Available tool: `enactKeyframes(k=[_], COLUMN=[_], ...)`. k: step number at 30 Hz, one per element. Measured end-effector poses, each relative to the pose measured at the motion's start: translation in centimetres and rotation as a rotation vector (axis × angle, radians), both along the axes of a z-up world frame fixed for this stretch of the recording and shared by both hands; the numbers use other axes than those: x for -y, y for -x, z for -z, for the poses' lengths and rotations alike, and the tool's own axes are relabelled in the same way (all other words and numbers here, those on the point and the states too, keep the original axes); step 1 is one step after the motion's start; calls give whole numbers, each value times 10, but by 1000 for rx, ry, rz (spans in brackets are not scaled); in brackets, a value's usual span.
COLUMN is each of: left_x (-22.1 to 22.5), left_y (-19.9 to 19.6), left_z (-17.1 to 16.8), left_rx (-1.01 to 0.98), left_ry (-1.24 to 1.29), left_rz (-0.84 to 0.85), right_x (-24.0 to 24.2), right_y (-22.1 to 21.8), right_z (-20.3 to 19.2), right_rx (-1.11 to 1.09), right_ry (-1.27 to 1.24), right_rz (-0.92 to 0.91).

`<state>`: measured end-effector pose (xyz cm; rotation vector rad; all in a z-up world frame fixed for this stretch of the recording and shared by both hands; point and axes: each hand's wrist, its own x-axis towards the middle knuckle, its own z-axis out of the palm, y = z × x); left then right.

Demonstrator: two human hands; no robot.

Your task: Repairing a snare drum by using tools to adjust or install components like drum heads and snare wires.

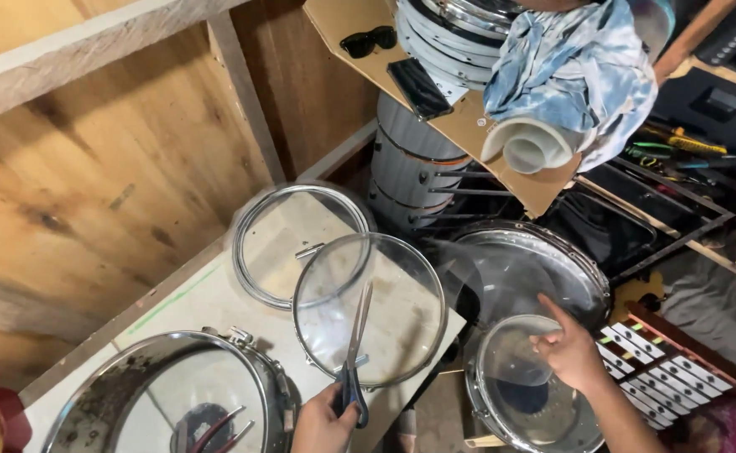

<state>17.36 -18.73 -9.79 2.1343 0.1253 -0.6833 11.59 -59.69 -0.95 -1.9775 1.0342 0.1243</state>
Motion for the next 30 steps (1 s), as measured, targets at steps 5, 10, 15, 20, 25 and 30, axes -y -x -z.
enactKeyframes(k=[5,10,15,20,25,30], left_x=[-1,-7,-15,-23,-18,-1], left_y=[9,20,44,57,47,25], left_z=[-4,-5,3,22,19,9], left_rx=[-79,-59,-67,-5,-22,-102], left_ry=[-29,-62,-94,-74,-126,-197], left_rz=[17,80,155,181,128,29], right_x=[27,6,3,-15,19,54], right_y=[29,89,151,153,118,43], right_z=[51,43,84,61,92,135], right_rx=[374,222,342,325,310,286], right_ry=[-177,-83,-101,-112,-82,18], right_rz=[231,454,560,555,461,501])
